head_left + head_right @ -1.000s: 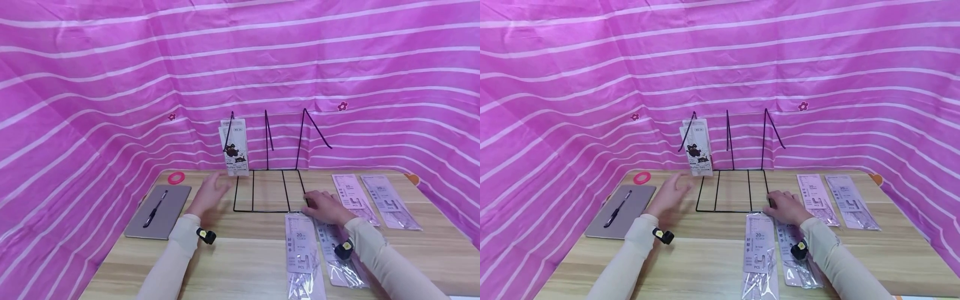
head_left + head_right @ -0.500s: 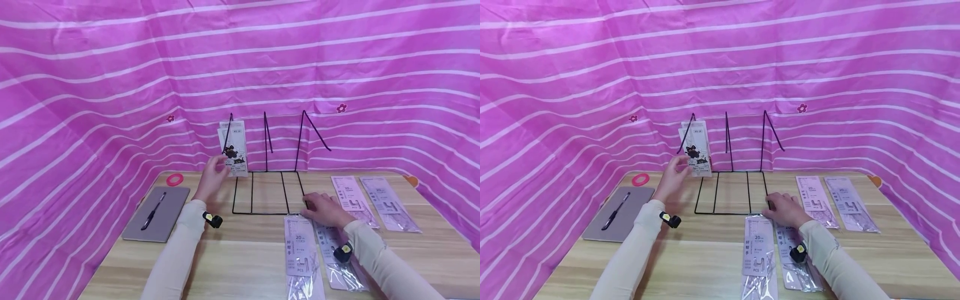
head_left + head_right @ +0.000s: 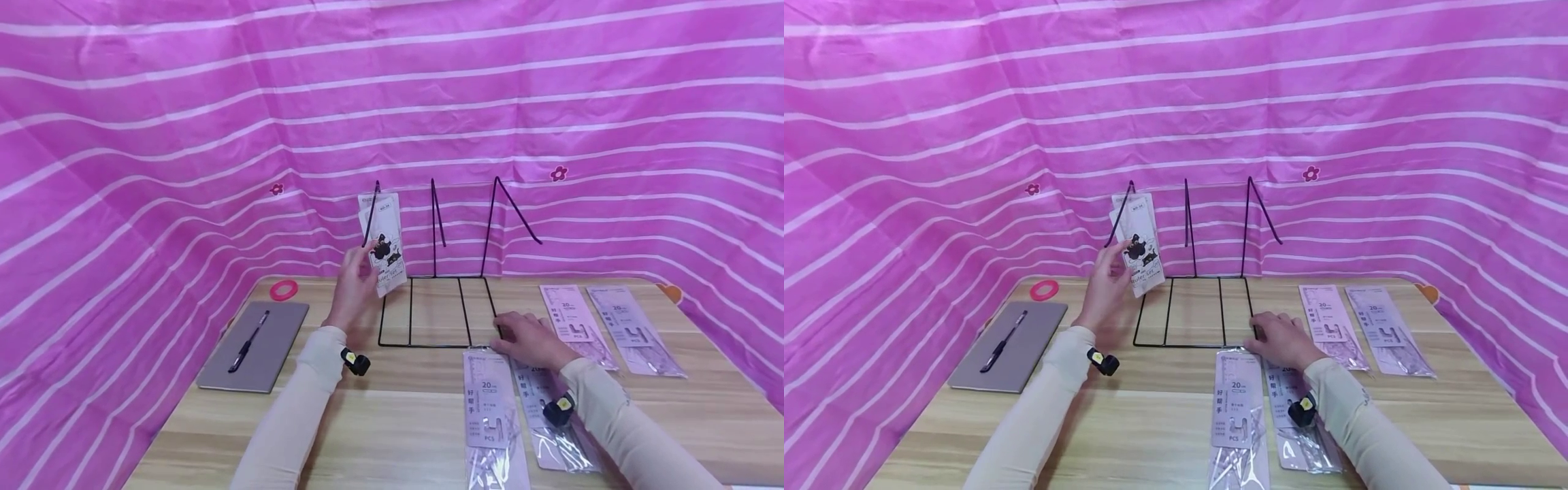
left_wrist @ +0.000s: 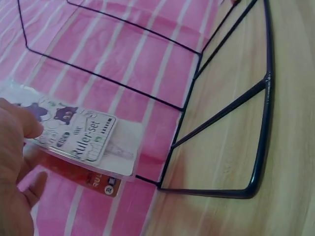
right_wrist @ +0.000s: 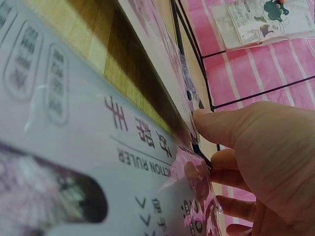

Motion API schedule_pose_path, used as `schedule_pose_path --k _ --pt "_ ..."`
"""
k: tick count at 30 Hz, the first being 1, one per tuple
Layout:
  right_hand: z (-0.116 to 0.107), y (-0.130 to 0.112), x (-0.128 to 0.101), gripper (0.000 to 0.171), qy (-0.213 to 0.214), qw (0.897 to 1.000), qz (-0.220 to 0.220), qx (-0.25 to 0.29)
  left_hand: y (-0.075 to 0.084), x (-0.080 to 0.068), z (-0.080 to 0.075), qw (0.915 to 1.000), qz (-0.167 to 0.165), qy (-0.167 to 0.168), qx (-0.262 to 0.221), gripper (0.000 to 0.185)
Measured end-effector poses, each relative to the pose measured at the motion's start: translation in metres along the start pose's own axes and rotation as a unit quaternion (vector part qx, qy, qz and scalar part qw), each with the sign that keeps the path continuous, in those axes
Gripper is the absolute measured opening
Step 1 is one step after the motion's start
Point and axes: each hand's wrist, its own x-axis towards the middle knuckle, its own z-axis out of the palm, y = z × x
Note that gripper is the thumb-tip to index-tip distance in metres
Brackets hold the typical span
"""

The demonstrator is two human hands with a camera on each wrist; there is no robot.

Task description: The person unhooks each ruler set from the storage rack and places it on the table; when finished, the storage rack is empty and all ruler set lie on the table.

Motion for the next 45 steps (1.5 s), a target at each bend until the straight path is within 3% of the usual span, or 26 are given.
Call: schedule_pose_path --k 2,5,12,19,28,35,41,45 --pt "0.0 -0.001 0.0 0.059 -0.003 1.0 0.002 0.001 0.003 -0.001 0.0 0.9997 0.021 0.001 0.015 0.066" --pt "-0.001 -0.002 -0.001 0.06 -0.005 1.0 0.004 0.006 0.009 -0.005 -0.003 0.9995 0.027 -0.008 0.017 0.071" --pt "-0.001 -0.001 -0.001 0.059 0.003 1.0 -0.008 0.001 0.023 -0.024 -0.029 0.9986 -0.016 -0.051 -0.008 0.07" --pt "0.001 0.0 -0.001 0.059 -0.002 1.0 0.003 0.002 0.038 -0.054 -0.055 0.9932 -0.072 -0.086 -0.032 0.072" --pt "0.0 -0.004 -0.001 0.059 0.004 1.0 0.0 0.005 0.06 -0.1 -0.072 0.9912 -0.046 -0.11 -0.057 0.074" --pt "-0.001 0.0 -0.002 0.06 0.009 1.0 -0.007 0.005 0.082 -0.131 -0.076 0.986 -0.058 -0.123 -0.097 0.076" --pt "-0.001 0.001 -0.001 0.058 0.016 1.0 -0.022 0.005 0.089 -0.15 -0.08 0.9707 -0.072 -0.171 -0.152 0.078" --pt "-0.001 0.0 0.0 0.059 0.012 1.0 -0.015 0.008 0.087 -0.155 -0.081 0.9557 -0.117 -0.22 -0.156 0.076"
